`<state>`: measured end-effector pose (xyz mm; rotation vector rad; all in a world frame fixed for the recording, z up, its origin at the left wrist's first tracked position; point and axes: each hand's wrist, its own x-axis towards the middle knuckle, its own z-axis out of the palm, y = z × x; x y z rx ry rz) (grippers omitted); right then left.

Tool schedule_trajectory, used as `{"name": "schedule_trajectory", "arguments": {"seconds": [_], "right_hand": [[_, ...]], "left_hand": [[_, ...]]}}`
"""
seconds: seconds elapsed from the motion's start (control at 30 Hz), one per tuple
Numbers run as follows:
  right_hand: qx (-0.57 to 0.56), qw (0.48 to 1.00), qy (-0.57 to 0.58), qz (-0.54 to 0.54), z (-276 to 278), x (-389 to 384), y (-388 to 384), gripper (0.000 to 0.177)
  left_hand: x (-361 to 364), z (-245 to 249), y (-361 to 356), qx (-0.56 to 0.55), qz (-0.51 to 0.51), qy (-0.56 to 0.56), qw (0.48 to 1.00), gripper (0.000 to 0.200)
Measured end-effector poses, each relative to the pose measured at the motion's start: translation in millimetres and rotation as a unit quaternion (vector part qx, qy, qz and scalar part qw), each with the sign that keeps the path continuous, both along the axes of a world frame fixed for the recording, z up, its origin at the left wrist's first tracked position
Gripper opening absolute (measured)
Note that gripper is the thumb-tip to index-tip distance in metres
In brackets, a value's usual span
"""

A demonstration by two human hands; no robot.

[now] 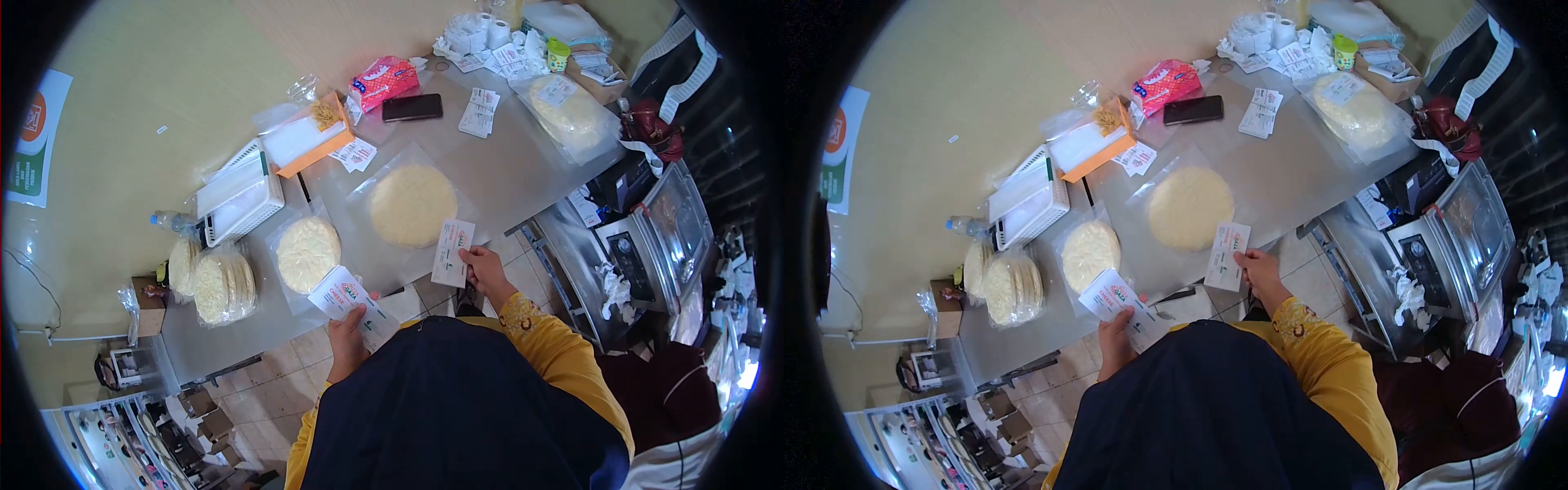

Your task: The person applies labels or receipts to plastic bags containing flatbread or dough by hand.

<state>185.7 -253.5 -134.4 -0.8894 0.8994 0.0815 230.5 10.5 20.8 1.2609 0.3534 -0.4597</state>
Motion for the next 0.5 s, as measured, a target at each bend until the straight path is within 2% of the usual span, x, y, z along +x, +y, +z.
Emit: {"name": "schedule_trajectory", "arguments": {"seconds": [0.13, 0.23, 0.33, 0.43, 0.5], "right_hand": [[-0.054, 0.998, -0.038, -0.005, -6, 29, -3, 0.013], [0.005, 0.995, -0.095, -0.038, -7, 53, -1, 0.015], [0.037, 0.992, -0.114, -0.026, -6, 76, 5, 0.016], [0.046, 0.995, -0.093, 0.005, -13, 100, 15, 0.014], [0.097, 0.993, -0.067, -0.014, -1, 113, 25, 0.014]], "left_hand": [[1, -2, -7, -0.004, 0.012, -0.003, 1.0, 0.042], [0, 3, -15, -0.009, 0.016, 0.007, 1.0, 0.041], [-1, 12, -23, -0.005, 0.029, 0.008, 1.0, 0.04], [0, 10, -24, -0.002, 0.036, 0.007, 0.999, 0.04], [-1, 9, -23, 0.0, 0.038, 0.008, 0.999, 0.04]]}}
